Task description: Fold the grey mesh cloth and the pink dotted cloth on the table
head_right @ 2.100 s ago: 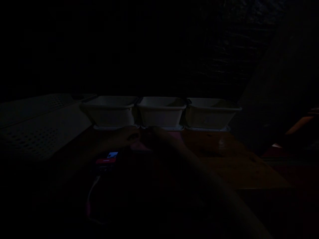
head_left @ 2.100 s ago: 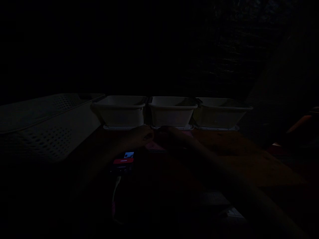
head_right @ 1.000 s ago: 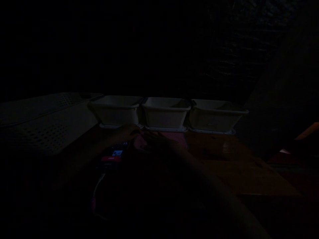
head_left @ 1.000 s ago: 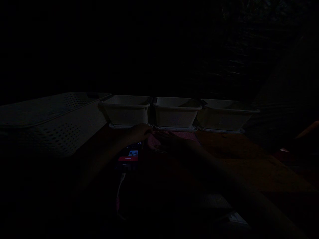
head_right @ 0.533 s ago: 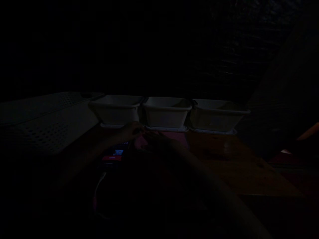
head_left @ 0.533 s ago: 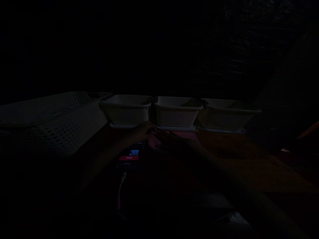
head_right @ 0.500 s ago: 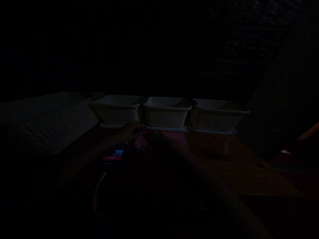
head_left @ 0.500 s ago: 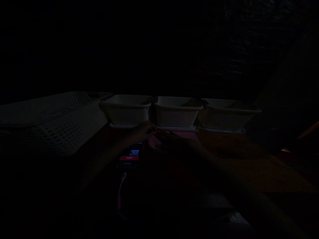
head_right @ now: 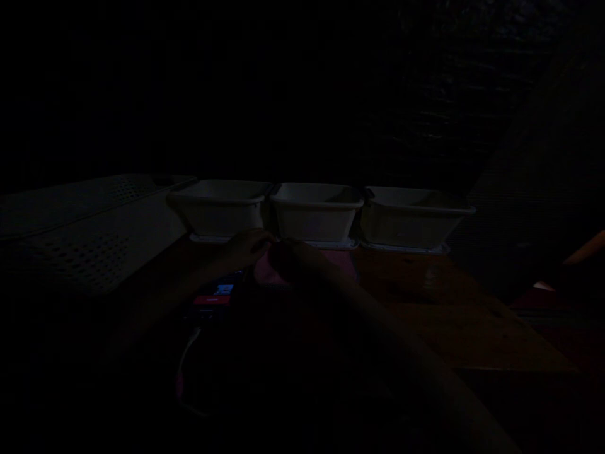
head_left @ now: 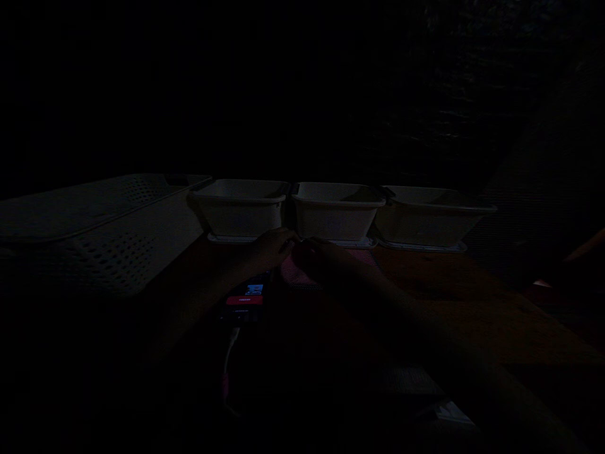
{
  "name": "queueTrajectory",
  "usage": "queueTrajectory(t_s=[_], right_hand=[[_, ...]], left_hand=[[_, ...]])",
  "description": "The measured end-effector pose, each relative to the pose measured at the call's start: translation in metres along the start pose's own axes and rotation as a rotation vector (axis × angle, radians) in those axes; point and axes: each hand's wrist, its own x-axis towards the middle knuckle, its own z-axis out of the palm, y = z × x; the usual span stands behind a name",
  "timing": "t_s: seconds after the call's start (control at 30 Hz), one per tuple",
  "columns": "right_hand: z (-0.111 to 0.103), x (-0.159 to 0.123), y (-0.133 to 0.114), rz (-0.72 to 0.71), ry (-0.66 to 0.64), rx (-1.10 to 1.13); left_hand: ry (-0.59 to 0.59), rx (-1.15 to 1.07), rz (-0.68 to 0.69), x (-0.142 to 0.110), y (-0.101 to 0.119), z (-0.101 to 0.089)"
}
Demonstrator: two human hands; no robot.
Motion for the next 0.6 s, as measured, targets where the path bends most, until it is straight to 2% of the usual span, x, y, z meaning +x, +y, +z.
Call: queueTrajectory(t_s=[0.1,0.2,0.4,0.6], right_hand=[[-0.002,0.004,0.006,0.056,0.082,-0.02],[-0.008,0.002,0.008,0.065,0.115,0.005],[-0.024,-0.003,0.008,0.139,0.041,-0.113],[-0.036,-0.009,0.021,0.175,-0.005,-0.217]], left_hand=[[0.04,0.035,0.099,-0.001,0.015,-0.005],[0.051,0.048,0.122,-0.003,0.022,-0.005],[0.054,0.067,0.112,-0.003,0.024,0.0],[0.087,0.066,0.109,-0.003,0.028,-0.003]])
